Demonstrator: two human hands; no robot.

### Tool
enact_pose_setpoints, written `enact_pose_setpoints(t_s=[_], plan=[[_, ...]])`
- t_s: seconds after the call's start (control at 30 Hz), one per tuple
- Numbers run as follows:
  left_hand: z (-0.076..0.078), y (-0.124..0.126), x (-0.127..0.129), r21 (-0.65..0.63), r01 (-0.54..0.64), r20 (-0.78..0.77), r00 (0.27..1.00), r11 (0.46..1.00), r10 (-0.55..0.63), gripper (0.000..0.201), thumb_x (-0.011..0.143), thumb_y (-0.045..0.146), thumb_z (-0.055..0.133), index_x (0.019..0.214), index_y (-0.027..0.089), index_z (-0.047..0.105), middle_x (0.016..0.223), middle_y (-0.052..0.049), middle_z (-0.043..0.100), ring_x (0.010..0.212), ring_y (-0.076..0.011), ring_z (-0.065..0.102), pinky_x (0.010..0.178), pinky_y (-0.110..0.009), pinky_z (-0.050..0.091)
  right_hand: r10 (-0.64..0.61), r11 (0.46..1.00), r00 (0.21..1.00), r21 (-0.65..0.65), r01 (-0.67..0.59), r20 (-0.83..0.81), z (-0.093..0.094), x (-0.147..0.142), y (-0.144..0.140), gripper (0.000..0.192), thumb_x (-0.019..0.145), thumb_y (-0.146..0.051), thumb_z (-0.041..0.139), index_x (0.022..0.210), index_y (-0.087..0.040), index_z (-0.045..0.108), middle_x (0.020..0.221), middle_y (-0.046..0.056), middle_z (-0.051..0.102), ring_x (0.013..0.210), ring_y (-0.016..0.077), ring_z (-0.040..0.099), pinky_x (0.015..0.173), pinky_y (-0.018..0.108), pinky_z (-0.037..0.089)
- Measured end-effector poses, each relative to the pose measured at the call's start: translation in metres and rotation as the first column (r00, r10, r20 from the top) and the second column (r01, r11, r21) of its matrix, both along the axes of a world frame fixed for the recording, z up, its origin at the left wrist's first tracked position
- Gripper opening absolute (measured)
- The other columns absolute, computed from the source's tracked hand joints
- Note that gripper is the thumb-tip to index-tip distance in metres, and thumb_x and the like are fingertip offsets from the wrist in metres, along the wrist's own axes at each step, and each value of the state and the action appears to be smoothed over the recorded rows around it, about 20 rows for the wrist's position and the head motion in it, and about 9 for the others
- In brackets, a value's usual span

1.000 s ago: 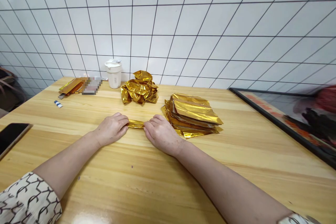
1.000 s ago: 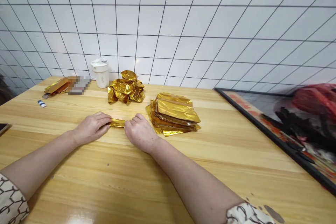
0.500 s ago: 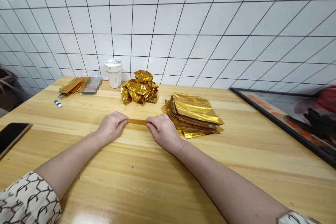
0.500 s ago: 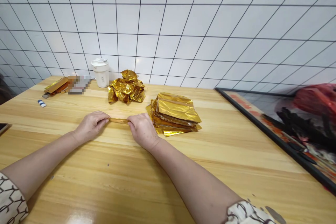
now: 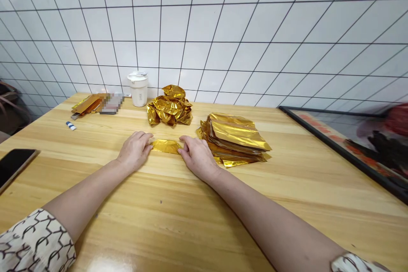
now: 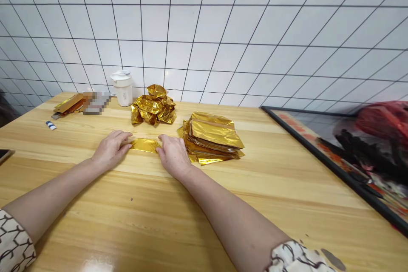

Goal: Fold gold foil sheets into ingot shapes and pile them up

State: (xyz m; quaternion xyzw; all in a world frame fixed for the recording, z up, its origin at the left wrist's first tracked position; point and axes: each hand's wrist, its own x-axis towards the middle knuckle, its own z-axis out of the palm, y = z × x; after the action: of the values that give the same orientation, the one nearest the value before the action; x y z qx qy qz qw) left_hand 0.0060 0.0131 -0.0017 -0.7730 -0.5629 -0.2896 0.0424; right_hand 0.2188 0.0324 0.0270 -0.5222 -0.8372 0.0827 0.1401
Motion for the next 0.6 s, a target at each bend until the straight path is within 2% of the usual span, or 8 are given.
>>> enact_pose_setpoints(t_s=[0.1,0.23,0.33,0.43,0.53,0.6], plan=[[-0.001,0.000,0.000,0.083,0.173,-0.064,0.984,0.981,-0.168,0.028,0.086,0.011,0.044,0.104,0.019,0.065,0.105,-0.010,0.068,0.098,-0.0230,0.061,0.088,-0.040,0.052,0.026,0.999,0.998,0.041,-0.028,0.048,0.000,0.000,-0.001,0.028,0.088,-0.019,0.053,0.115,-0.014,0.059,0.097,0.011,0.066,0.098,0.0245,0.055,0.086,0.035,0.037],[-0.001,-0.005,0.005,0.009,0.366,-0.132,0.923,0.931,-0.361,0.030,0.094,0.024,0.041,0.115,0.018,0.062,0.124,-0.010,0.062,0.118,-0.0236,0.054,0.103,-0.043,0.045,0.053,0.994,0.995,0.088,-0.061,0.085,-0.001,0.000,-0.002,0.026,0.089,-0.019,0.051,0.113,-0.015,0.061,0.103,0.013,0.065,0.103,0.0259,0.053,0.088,0.038,0.038],[0.000,-0.009,0.008,-0.135,0.410,-0.165,0.889,0.902,-0.428,0.042,0.096,0.039,0.040,0.128,0.015,0.054,0.136,-0.011,0.054,0.130,-0.0251,0.045,0.109,-0.043,0.038,0.076,0.990,0.994,0.112,-0.085,0.083,-0.002,0.001,-0.002,0.027,0.089,-0.019,0.049,0.113,-0.014,0.062,0.104,0.014,0.064,0.103,0.0266,0.053,0.090,0.039,0.040],[0.000,-0.011,0.010,-0.247,0.411,-0.170,0.873,0.878,-0.457,0.052,0.096,0.047,0.036,0.134,0.012,0.048,0.142,-0.014,0.047,0.135,-0.0252,0.038,0.112,-0.042,0.034,0.148,0.977,0.986,0.144,-0.157,0.073,-0.004,0.002,-0.001,0.030,0.089,-0.017,0.045,0.114,-0.013,0.062,0.112,0.015,0.063,0.108,0.0268,0.052,0.095,0.041,0.040],[0.002,-0.011,0.010,-0.278,0.416,-0.150,0.872,0.866,-0.466,0.057,0.097,0.050,0.034,0.137,0.011,0.044,0.145,-0.014,0.043,0.137,-0.0250,0.035,0.114,-0.042,0.031,0.277,0.949,0.957,0.134,-0.286,0.086,-0.008,0.002,-0.003,0.039,0.092,-0.023,0.041,0.126,-0.011,0.055,0.131,0.017,0.055,0.124,0.0276,0.045,0.105,0.047,0.034],[0.004,-0.011,0.011,-0.269,0.434,-0.132,0.868,0.860,-0.479,0.058,0.097,0.051,0.033,0.140,0.014,0.040,0.146,-0.013,0.041,0.137,-0.0237,0.035,0.114,-0.042,0.030,0.368,0.924,0.924,0.066,-0.376,0.105,-0.011,0.000,-0.005,0.049,0.094,-0.031,0.038,0.136,-0.009,0.045,0.143,0.018,0.045,0.134,0.0285,0.036,0.109,0.049,0.030]])
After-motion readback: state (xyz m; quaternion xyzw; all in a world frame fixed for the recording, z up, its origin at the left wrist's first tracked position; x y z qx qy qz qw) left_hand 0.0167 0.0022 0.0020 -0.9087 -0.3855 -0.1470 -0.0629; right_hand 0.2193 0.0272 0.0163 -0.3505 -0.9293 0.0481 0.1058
